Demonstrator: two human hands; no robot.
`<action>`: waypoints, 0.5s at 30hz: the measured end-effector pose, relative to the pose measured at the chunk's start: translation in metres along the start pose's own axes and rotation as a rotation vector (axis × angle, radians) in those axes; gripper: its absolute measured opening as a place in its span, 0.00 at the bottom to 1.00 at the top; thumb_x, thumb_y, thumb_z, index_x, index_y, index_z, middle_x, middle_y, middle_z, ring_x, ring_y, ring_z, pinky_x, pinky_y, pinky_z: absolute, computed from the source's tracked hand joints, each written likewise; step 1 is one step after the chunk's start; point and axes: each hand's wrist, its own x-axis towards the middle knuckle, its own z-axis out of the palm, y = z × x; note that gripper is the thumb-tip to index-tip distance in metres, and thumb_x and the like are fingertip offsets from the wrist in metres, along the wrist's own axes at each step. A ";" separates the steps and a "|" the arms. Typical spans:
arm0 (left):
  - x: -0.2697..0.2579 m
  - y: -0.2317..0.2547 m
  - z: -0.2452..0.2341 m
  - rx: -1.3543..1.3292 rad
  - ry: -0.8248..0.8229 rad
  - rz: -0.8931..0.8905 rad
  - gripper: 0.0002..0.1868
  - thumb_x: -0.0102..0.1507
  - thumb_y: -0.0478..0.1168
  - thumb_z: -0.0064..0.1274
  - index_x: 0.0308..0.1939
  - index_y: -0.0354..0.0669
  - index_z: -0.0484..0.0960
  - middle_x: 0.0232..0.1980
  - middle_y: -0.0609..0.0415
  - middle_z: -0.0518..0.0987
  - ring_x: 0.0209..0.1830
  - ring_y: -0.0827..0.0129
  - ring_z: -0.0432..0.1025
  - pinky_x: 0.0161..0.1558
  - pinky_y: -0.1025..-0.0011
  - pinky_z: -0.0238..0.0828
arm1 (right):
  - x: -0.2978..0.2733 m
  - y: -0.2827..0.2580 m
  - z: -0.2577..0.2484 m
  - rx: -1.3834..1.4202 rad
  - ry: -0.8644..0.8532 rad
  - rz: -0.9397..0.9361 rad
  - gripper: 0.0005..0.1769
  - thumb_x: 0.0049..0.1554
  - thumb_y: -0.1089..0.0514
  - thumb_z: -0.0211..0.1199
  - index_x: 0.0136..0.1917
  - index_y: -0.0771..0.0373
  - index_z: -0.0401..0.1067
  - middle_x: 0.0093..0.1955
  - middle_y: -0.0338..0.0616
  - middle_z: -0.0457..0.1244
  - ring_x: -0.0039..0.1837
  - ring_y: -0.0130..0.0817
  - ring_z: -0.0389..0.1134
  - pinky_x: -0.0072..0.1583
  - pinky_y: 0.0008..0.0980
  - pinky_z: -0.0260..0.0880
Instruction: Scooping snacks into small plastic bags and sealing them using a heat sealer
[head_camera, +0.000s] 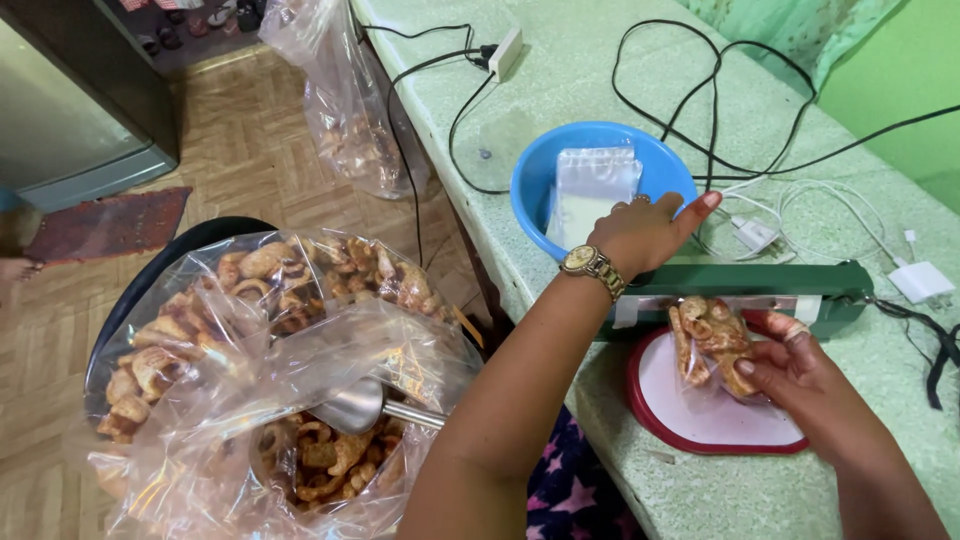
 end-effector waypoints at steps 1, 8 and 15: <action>0.001 -0.001 0.001 -0.001 0.007 -0.002 0.52 0.39 0.70 0.03 0.53 0.49 0.66 0.52 0.43 0.69 0.53 0.49 0.62 0.47 0.54 0.59 | 0.000 -0.002 0.003 0.056 0.013 0.026 0.30 0.49 0.70 0.48 0.66 0.61 0.52 0.51 0.60 0.58 0.51 0.48 0.60 0.49 0.42 0.60; -0.002 0.002 -0.003 -0.031 -0.011 -0.022 0.52 0.39 0.71 0.04 0.55 0.49 0.64 0.56 0.42 0.66 0.53 0.48 0.63 0.47 0.54 0.60 | 0.006 0.005 0.012 0.176 -0.034 0.052 0.31 0.49 0.71 0.46 0.65 0.56 0.53 0.60 0.48 0.58 0.52 0.43 0.59 0.47 0.44 0.61; -0.001 0.003 0.001 -0.071 0.013 0.012 0.51 0.40 0.71 0.07 0.53 0.47 0.65 0.53 0.36 0.67 0.54 0.44 0.61 0.48 0.54 0.58 | 0.011 0.023 0.014 0.270 -0.017 -0.064 0.30 0.47 0.69 0.50 0.64 0.60 0.55 0.56 0.50 0.59 0.51 0.38 0.60 0.45 0.38 0.61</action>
